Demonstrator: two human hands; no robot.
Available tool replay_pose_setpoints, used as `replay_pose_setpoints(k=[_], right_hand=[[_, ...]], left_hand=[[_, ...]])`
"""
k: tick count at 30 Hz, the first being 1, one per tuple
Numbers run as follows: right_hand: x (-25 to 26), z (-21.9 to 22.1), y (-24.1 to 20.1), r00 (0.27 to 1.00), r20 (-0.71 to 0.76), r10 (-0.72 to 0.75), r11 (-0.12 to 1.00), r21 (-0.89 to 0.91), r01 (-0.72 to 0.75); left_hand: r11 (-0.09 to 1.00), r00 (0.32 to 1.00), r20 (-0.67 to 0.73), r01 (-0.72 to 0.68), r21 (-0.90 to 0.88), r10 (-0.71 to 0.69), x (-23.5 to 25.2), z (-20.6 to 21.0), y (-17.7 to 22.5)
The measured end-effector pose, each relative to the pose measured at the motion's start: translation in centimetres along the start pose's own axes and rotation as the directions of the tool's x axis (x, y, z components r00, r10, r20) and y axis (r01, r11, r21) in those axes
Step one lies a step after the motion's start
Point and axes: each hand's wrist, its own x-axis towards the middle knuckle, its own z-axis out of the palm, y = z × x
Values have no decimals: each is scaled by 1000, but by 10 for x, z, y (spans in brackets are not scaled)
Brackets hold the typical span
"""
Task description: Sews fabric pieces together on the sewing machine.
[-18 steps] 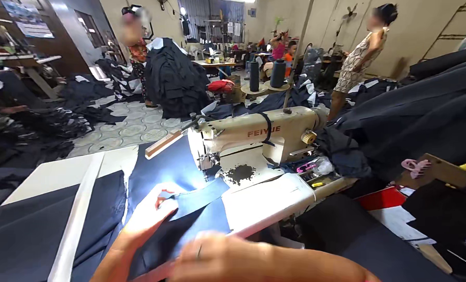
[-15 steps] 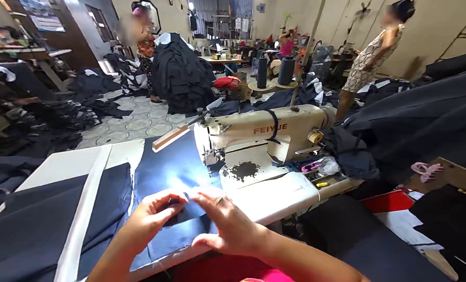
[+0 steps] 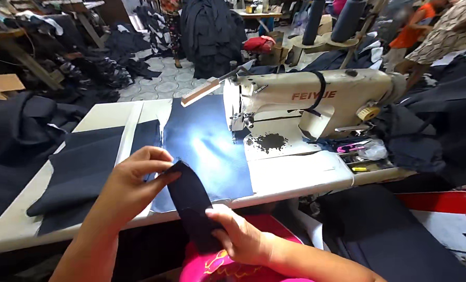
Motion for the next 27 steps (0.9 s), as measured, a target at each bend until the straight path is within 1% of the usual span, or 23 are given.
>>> replay_pose_setpoints(k=[3,5,7,9,11,13,15,17,18,19,21,24,26,27], right_hand=[[-6,-8,4,1000,20,2,991,-132,1],[-7,-17,10,999,19,34,971,-237,-29],[-8,-29,15,995,-17,99,936,-339,-99],[-6,-43,18,978,-70,195,889,-408,-206],[0,-57,21,951,-128,282,825,-474,-309],[8,-69,26,913,-178,366,751,-523,-403],[17,-78,33,847,-205,490,681,-518,-518],[22,-84,37,759,-163,631,601,-516,-610],[23,-84,38,723,-132,678,572,-524,-631],[21,-83,39,717,-120,686,565,-533,-630],[17,-79,38,736,-122,665,568,-557,-606],[15,-78,37,750,-125,650,574,-566,-592],[17,-78,36,730,-123,673,557,-565,-609],[19,-78,34,707,-118,697,539,-564,-625]], left_hand=[[994,994,37,105,23,-105,30,24,-12],[995,991,93,96,-10,-95,51,51,-25],[999,987,158,-2,-53,10,72,79,-44],[982,958,225,-189,21,179,93,106,-61],[945,915,289,-317,79,282,108,129,-75],[914,882,319,-394,94,347,116,149,-86],[901,866,345,-419,109,361,122,162,-98],[904,869,346,-413,112,355,120,170,-109],[910,873,347,-400,107,343,117,171,-113],[914,876,347,-392,105,335,115,171,-115],[926,887,348,-361,108,305,111,166,-113],[960,910,344,-271,72,231,111,164,-113],[969,918,336,-242,54,211,113,164,-112],[971,919,337,-233,43,206,114,163,-111]])
